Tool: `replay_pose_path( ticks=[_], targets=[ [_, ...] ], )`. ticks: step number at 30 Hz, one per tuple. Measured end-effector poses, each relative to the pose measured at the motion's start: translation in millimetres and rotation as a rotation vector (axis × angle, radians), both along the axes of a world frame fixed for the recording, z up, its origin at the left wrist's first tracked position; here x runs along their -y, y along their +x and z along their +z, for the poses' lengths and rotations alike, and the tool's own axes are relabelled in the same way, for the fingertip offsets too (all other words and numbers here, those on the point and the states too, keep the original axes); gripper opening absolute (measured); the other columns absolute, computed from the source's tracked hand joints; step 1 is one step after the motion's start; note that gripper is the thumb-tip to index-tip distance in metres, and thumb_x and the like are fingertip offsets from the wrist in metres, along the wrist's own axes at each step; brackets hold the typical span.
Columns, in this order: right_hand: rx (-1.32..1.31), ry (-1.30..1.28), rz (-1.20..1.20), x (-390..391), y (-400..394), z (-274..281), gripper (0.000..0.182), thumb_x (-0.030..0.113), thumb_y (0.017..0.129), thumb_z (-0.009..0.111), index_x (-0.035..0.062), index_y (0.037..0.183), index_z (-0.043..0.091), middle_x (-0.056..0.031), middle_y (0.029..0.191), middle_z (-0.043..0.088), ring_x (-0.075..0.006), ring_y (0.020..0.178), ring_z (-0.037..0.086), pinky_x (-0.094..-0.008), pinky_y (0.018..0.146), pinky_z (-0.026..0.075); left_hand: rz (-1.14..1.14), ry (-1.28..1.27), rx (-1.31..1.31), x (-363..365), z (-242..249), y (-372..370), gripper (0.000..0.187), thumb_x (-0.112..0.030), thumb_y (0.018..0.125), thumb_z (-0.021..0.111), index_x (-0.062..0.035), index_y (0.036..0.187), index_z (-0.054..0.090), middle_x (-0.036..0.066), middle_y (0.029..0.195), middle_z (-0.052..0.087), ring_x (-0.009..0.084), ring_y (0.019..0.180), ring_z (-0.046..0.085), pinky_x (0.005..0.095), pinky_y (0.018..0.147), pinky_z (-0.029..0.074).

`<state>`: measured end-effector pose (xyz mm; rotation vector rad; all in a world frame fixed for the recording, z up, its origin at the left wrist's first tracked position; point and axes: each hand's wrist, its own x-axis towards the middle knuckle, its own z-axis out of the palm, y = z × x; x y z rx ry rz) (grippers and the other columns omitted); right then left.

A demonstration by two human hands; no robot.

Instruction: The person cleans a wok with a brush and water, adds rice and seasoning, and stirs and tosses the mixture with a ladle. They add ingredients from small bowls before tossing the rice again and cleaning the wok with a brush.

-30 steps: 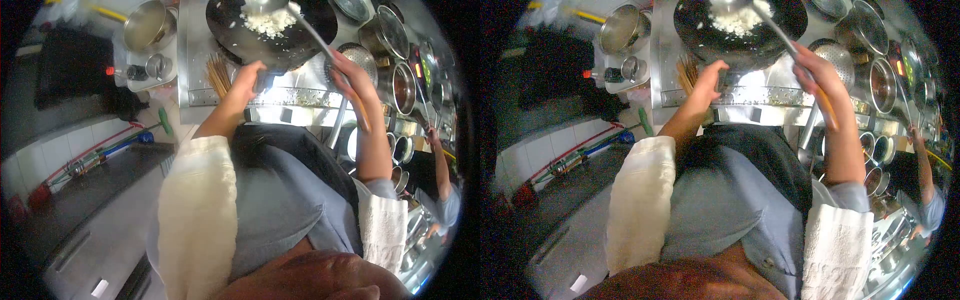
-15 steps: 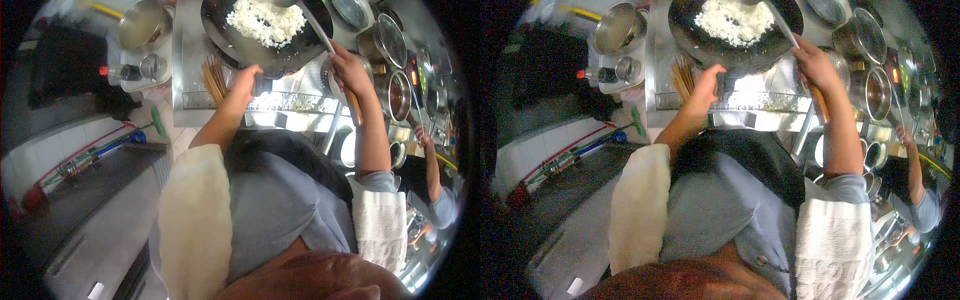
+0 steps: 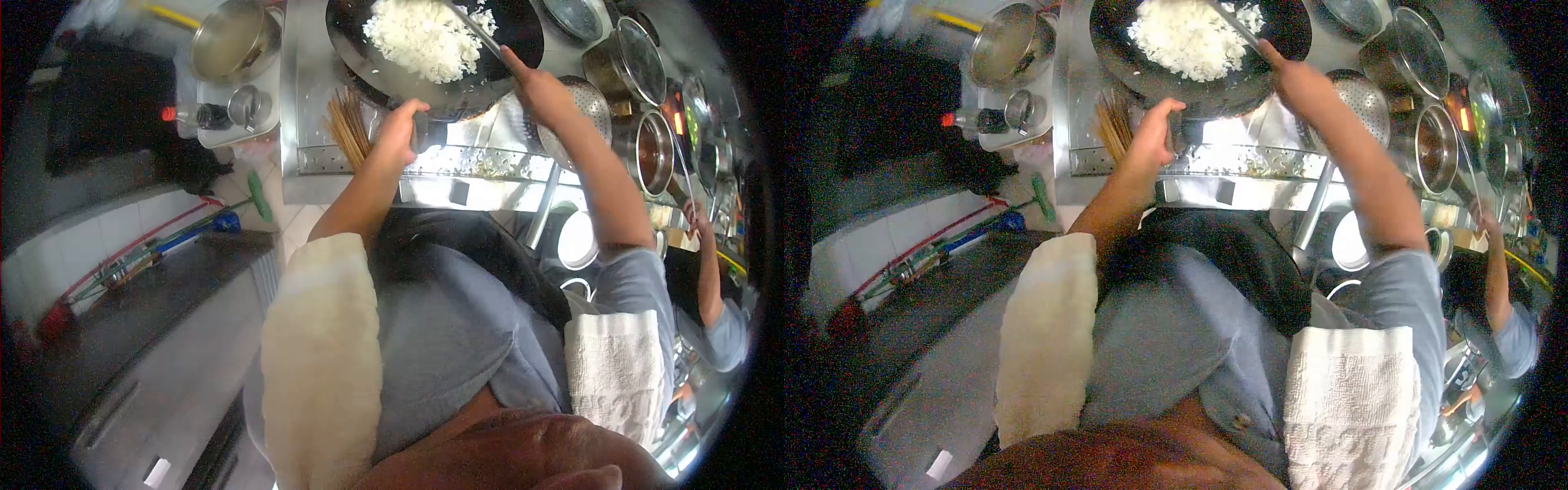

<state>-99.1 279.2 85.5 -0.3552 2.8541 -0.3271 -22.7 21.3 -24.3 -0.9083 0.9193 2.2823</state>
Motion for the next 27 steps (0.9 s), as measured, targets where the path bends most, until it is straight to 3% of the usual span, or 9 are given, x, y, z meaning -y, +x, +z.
replay_pose_path(
  ticks=[2,4,9,13,17,21,27],
  targets=[
    [0.039,0.156,0.189,-13.1,13.7,39.6,0.074,0.009,0.089,0.049,0.0315,0.153,0.019,-0.0253,0.089,0.065,-0.0443,0.08,0.064,-0.0533,0.074,0.05,-0.011,0.04,-0.014,1.0,-4.7,1.0,0.028,-0.025,0.08,0.062,-0.0016,0.097,0.062,0.011,0.084,0.067,0.0268,0.068,0.067,0.0431,0.062,0.058],
    [-0.037,0.207,0.185,-20.7,35.6,41.4,0.076,0.008,0.089,0.049,0.0332,0.154,0.018,-0.0245,0.088,0.064,-0.0418,0.077,0.065,-0.0522,0.072,0.051,-0.017,0.082,-0.032,1.0,-9.4,-0.9,0.029,-0.025,0.08,0.063,-0.0017,0.098,0.062,0.011,0.086,0.067,0.0272,0.068,0.067,0.0437,0.063,0.058],
    [0.079,0.444,0.207,-47.6,58.9,63.7,0.081,0.003,0.086,0.046,0.0342,0.154,0.015,-0.0215,0.089,0.065,-0.0377,0.078,0.067,-0.0485,0.07,0.054,-0.027,0.0,-0.026,2.7,4.8,0.9,0.029,-0.025,0.081,0.063,-0.0019,0.099,0.062,0.012,0.089,0.068,0.0272,0.074,0.067,0.0437,0.067,0.058],
    [0.135,0.471,0.193,-57.4,94.9,81.4,0.081,0.003,0.086,0.046,0.0364,0.154,0.016,-0.0206,0.091,0.064,-0.0382,0.081,0.067,-0.0491,0.073,0.054,0.058,0.036,-0.068,0.7,4.3,6.0,0.027,-0.024,0.082,0.062,-0.0022,0.098,0.062,0.012,0.088,0.068,0.0272,0.074,0.067,0.0435,0.068,0.057],
    [0.035,0.355,0.106,-72.8,107.9,88.3,0.079,0.004,0.086,0.047,0.0369,0.153,0.021,-0.02,0.09,0.064,-0.0378,0.082,0.066,-0.0492,0.074,0.054,0.028,0.082,-0.066,2.9,-0.4,-1.5,0.024,-0.021,0.082,0.064,-0.0016,0.096,0.061,0.011,0.085,0.066,0.0269,0.072,0.065,0.0431,0.065,0.057],
    [0.132,0.345,0.165,-80.9,111.5,87.2,0.072,0.006,0.088,0.049,0.0343,0.151,0.028,-0.0225,0.091,0.063,-0.0399,0.079,0.065,-0.0503,0.072,0.05,0.0,0.174,-0.074,5.0,-3.4,1.1,0.025,-0.019,0.082,0.066,-0.0011,0.098,0.059,0.012,0.085,0.063,0.0269,0.075,0.064,0.0444,0.062,0.056],
    [0.095,0.152,0.077,-40.7,94.0,34.0,0.076,0.005,0.085,0.052,0.0332,0.151,0.028,-0.0236,0.093,0.064,-0.0403,0.081,0.065,-0.0496,0.075,0.05,0.047,0.146,-0.069,0.1,-10.4,-1.3,0.024,-0.026,0.084,0.061,-0.0031,0.091,0.062,0.012,0.082,0.067,0.0286,0.07,0.066,0.0445,0.065,0.057]
  ],
)
